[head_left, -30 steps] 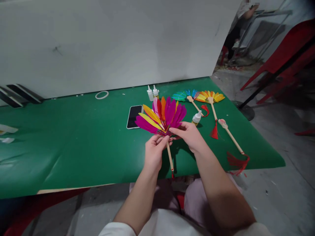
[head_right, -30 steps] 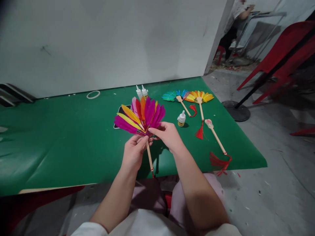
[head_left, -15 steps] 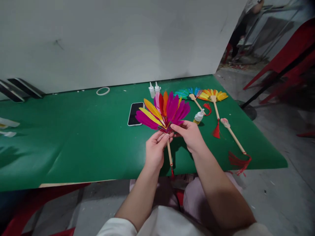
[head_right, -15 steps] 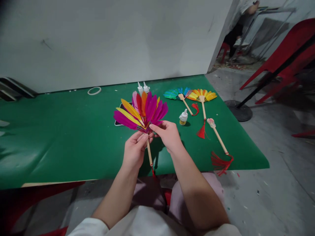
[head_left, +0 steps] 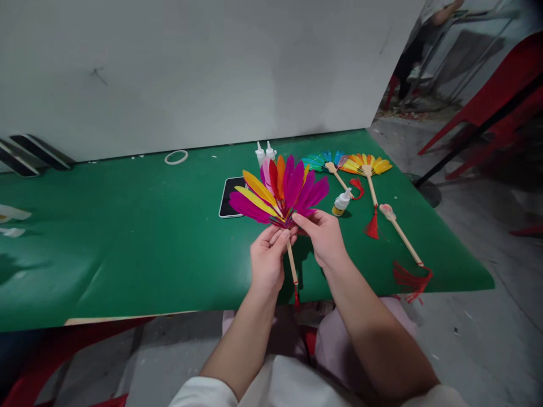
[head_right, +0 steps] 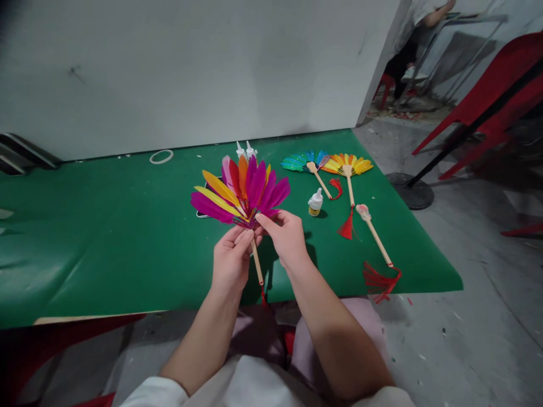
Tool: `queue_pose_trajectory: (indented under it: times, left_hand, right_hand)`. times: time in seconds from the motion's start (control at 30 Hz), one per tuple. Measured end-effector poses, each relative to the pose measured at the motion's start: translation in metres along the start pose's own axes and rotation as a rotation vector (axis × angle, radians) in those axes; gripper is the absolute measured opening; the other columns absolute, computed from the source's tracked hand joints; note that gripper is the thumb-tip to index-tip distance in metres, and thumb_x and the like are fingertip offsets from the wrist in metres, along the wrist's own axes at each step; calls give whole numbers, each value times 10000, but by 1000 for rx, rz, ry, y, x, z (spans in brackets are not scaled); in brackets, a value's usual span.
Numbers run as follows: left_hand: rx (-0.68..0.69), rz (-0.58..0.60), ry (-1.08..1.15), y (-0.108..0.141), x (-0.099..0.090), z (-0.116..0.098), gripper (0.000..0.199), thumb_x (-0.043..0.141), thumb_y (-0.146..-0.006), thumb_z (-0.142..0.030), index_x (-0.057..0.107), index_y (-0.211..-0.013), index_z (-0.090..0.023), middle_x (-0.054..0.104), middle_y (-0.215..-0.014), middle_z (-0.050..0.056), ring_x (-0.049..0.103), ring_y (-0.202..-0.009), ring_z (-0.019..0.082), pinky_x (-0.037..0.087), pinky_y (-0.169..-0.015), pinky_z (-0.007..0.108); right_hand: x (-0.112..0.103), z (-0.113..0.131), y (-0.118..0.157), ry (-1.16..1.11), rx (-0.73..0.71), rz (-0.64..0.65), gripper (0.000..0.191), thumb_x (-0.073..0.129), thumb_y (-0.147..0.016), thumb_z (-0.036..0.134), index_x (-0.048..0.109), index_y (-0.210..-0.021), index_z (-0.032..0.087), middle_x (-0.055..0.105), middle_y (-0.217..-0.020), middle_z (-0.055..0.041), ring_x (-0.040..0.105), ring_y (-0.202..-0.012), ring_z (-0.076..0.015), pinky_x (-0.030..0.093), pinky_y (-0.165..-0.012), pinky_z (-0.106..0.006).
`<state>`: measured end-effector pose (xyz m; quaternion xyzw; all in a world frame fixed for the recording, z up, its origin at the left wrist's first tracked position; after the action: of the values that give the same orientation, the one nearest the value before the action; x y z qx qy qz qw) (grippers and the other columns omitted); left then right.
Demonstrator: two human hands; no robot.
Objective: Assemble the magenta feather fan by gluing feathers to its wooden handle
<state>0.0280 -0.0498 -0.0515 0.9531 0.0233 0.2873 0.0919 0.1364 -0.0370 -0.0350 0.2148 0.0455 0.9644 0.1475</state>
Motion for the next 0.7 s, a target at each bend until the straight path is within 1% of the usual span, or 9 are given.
queue_pose_trajectory:
  times: [0.13, 0.23, 0.4, 0.57, 0.63, 0.7]
  left_hand:
    - [0, -18, -12, 0, 0, -1, 261, 739, -621, -178, 657, -864, -130, 701, -799, 56, 672, -809, 176, 528, -723, 251]
    - [-6, -8, -33, -1, 0, -2, 272, 743, -611, -183, 656, -863, -127, 700, -803, 62, 673, -805, 182, 528, -722, 263]
    - [-17, 36, -66, -2, -1, -5, 277, 740, -619, -182, 658, -876, -125, 700, -824, 67, 675, -778, 171, 531, -700, 247]
    - [-18, 43, -78, -2, 0, -5, 249, 730, -642, -197, 641, -864, -129, 692, -811, 54, 673, -784, 164, 535, -685, 231]
    - [-28, 29, -81, -3, 1, -4, 246, 720, -661, -222, 631, -868, -124, 688, -793, 53, 674, -761, 158, 539, -653, 219]
    - [-32, -11, -86, -4, 1, -4, 242, 716, -667, -243, 625, -850, -114, 685, -760, 53, 675, -726, 151, 540, -621, 207]
  right_hand:
    - [-1, -3, 0, 10, -17, -18, 164, 737, -587, 305, 646, -645, 182, 652, -600, 10, 592, -541, -111, 526, -592, -268]
    - [-2, -4, -1, 22, -16, -13, 172, 735, -590, 311, 648, -654, 178, 652, -597, 3, 593, -534, -113, 528, -588, -269]
    - [-1, -2, -1, 10, 6, 11, 170, 741, -584, 300, 649, -649, 173, 652, -587, 7, 586, -502, -104, 518, -566, -260]
    - [-3, -5, -3, 53, -32, 26, 178, 731, -605, 326, 650, -649, 175, 644, -579, 10, 587, -524, -116, 510, -579, -273]
    - [-4, -7, -4, 109, -61, 34, 187, 727, -613, 342, 653, -649, 174, 647, -590, 5, 592, -548, -123, 500, -589, -270]
    - [-5, -9, -4, 165, -80, 42, 199, 723, -618, 358, 658, -655, 173, 655, -605, -3, 596, -568, -130, 492, -598, -269]
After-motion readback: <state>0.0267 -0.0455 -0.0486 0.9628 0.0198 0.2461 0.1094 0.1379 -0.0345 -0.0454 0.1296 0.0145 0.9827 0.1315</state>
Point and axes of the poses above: each hand's wrist, its own y-axis away from the middle knuckle, its own x-axis out of the palm, z = x × y, the point moved 4 cm from there along -y, towards the middle knuckle
